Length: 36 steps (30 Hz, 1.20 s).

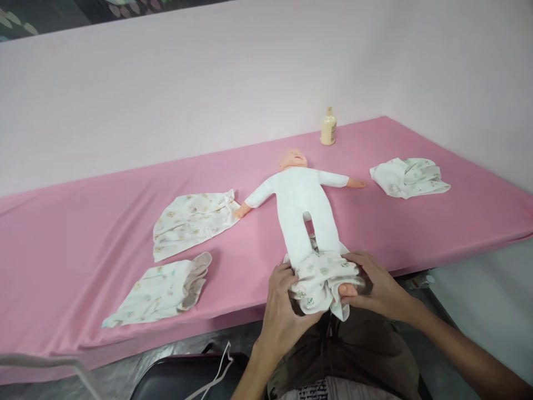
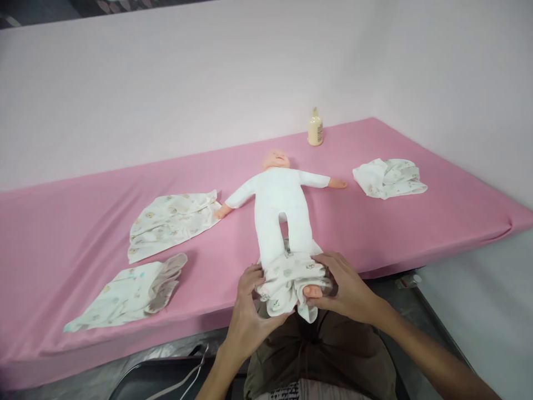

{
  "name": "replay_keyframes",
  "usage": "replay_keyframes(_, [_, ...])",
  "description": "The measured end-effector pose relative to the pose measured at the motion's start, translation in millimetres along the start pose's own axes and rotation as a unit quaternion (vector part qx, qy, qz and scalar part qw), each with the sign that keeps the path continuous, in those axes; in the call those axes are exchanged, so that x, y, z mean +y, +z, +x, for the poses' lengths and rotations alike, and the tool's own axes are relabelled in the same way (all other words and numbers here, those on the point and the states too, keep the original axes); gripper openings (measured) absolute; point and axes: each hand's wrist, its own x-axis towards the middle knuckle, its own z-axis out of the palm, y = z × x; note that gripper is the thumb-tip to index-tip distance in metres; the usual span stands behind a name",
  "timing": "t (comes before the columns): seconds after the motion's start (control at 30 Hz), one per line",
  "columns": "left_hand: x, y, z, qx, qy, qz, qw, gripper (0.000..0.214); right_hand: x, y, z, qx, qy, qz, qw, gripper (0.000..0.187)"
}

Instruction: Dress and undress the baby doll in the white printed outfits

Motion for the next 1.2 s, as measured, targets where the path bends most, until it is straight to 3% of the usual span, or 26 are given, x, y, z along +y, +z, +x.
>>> replay_keyframes(0.2, [7.0,0.8,-8.1,0.019,-0.046,-0.082,0.995,0.051,-12.3,-1.2,-1.8,0.001,0.035,0.06,0.998,0.047])
replay_keyframes(0.33, [19.7,0.6,-13.3,-0.028,-0.178,-0.12,0.976,0.033,-23.3,-0.2,-6.0,-0.003,0.091,0.126,0.988,0.045])
replay_keyframes(0.43, [31.6,2.8,-14.3,-0.009,-0.291,-0.149,0.945,0.04,-34.0,2.9,-9.8,0.009,0.157,0.162,0.974,0.046])
replay_keyframes(0.53, [41.2,5.6,-12.9,0.009,-0.353,-0.2,0.914,0.052,-44.0,7.0,-12.4,0.022,0.212,0.175,0.961,0.049])
replay_keyframes(0.67, [45.8,5.8,-12.1,-0.001,-0.394,-0.262,0.881,0.075,-51.5,9.6,-13.6,0.032,0.247,0.187,0.95,0.054])
replay_keyframes(0.83, [45.1,1.0,-12.1,-0.003,-0.422,-0.297,0.857,0.08,-50.4,9.6,-15.5,0.008,0.254,0.201,0.946,0.059])
replay_keyframes(1.1, [43.9,-1.1,-10.2,-0.015,-0.45,-0.303,0.84,0.055,-47.9,20.0,-23.2,-0.005,0.266,0.26,0.928,0.067])
replay_keyframes(1.2, [52.2,0.0,-7.0,-0.004,-0.467,-0.366,0.805,0.049,-49.7,22.5,-22.7,-0.008,0.258,0.279,0.925,0.062])
